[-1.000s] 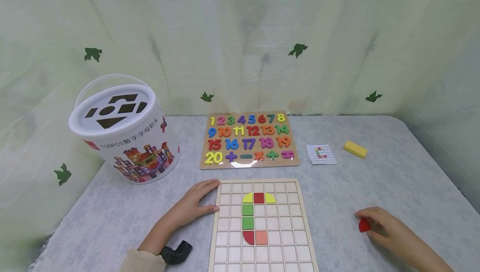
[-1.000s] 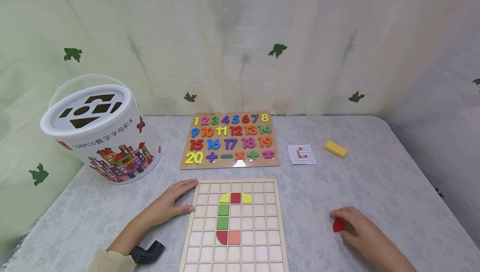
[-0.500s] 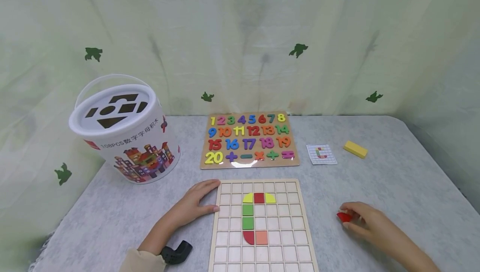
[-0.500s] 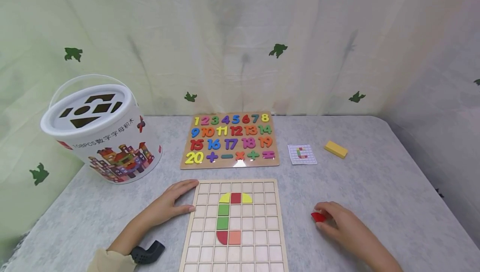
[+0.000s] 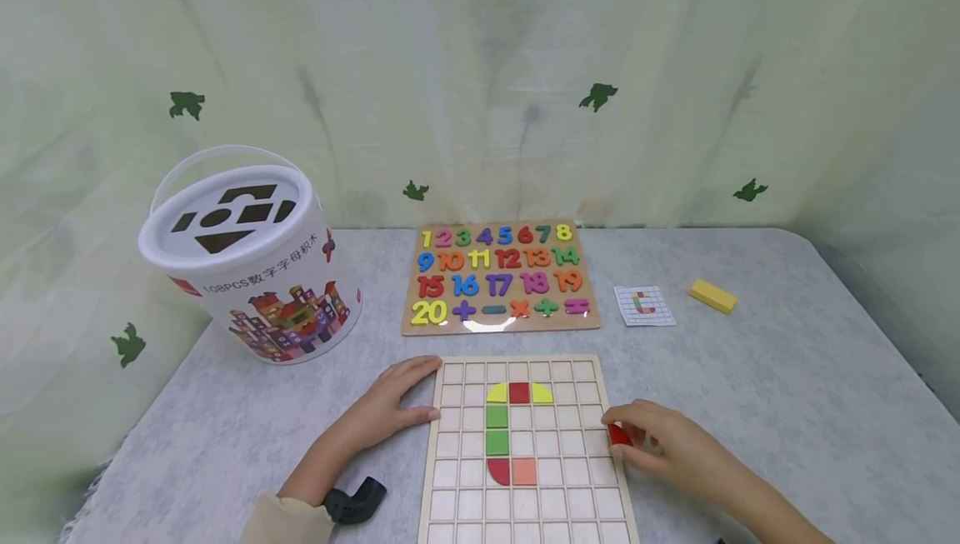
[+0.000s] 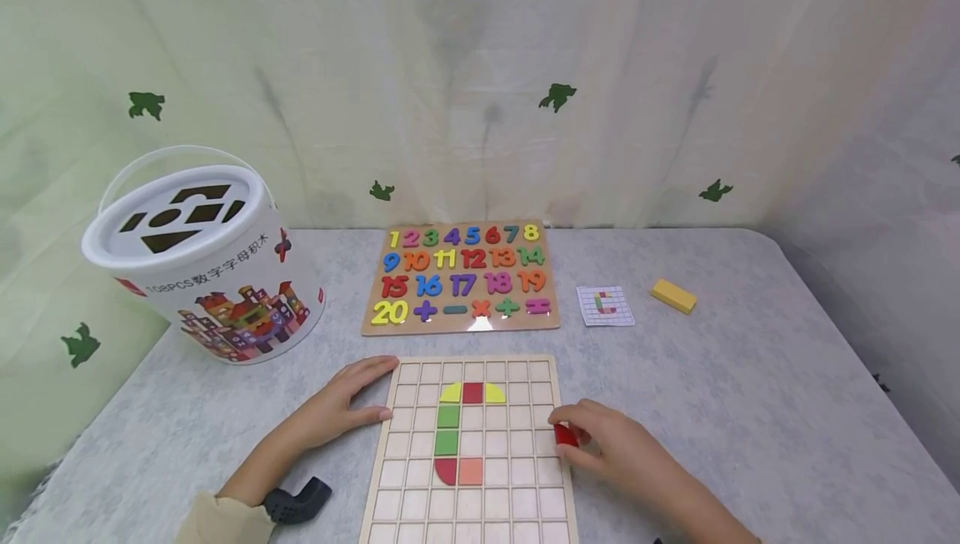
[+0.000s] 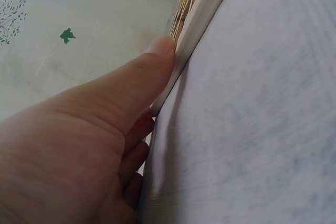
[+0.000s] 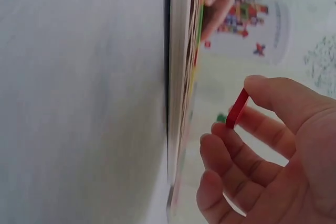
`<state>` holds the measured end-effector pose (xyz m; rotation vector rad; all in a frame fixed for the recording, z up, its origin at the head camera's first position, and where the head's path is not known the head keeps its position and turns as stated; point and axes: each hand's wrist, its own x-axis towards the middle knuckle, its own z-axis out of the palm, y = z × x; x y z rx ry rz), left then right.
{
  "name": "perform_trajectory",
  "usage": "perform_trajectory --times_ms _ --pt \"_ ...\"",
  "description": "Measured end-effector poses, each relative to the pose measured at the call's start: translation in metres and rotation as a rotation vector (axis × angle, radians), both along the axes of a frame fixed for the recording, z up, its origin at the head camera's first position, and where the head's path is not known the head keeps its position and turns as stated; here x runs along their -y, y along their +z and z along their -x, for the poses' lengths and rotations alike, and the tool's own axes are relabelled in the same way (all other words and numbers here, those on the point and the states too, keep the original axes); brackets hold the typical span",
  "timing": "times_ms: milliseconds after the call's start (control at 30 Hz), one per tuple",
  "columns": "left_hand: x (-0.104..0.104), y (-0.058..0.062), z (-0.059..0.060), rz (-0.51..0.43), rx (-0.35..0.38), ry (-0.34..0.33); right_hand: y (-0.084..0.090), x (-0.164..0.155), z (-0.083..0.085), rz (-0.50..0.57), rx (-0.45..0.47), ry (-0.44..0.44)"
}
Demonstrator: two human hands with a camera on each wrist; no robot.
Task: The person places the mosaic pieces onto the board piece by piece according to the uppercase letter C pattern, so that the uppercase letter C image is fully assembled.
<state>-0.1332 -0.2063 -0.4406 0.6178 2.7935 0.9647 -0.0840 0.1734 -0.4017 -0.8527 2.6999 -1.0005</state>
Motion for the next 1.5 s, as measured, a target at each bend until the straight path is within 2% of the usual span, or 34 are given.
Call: perform_trajectory --times_ms 133,200,300,400,533,600,700,867,1000,1100,1167,1333,1500 --pt "0.0 0.0 0.0 0.0 0.001 0.003 0.001 0.022 -0.003 -0.062 0.077 -0.004" --pt "0.0 0.0 0.0 -0.001 0.005 0.005 -0.001 0.031 -0.003 -0.074 0.08 0.0" --pt "0.0 0.0 0.0 -0.002 0.01 0.006 -0.006 0.043 -0.004 -0.077 0.051 0.013" --pt "-0.001 0.001 0.0 -0.003 0.009 0.004 -0.011 0.052 -0.004 -0.083 -0.02 0.039" --pt "-0.001 0.002 -0.001 0.002 0.005 0.005 -0.015 0.059 -0.005 -0.137 -0.099 0.053" --pt "-0.001 0.003 -0.001 0.006 0.003 0.006 -0.015 0.06 -0.005 -0.16 -0.106 0.06" --pt "-0.001 0.002 -0.001 0.002 0.004 0.002 -0.013 0.057 -0.003 -0.152 -0.028 0.099" --pt "-0.001 0.002 0.0 -0.001 0.003 -0.001 -0.011 0.044 0.006 -0.036 0.188 0.236" --pt "-0.001 0.002 -0.001 0.004 0.008 0.007 -0.013 0.038 0.012 0.023 0.222 0.311" --pt "-0.001 0.003 -0.001 0.003 0.013 0.011 -0.015 0.039 0.013 0.031 0.211 0.309" --pt "-0.001 0.003 -0.001 -0.001 0.012 0.008 -0.015 0.041 0.011 0.021 0.215 0.276" --pt "-0.001 0.003 -0.001 -0.005 0.007 0.003 -0.016 0.05 0.005 -0.059 0.15 0.184" --pt "-0.001 0.002 -0.001 -0.011 0.004 0.001 -0.018 0.054 0.001 -0.095 0.069 0.171"
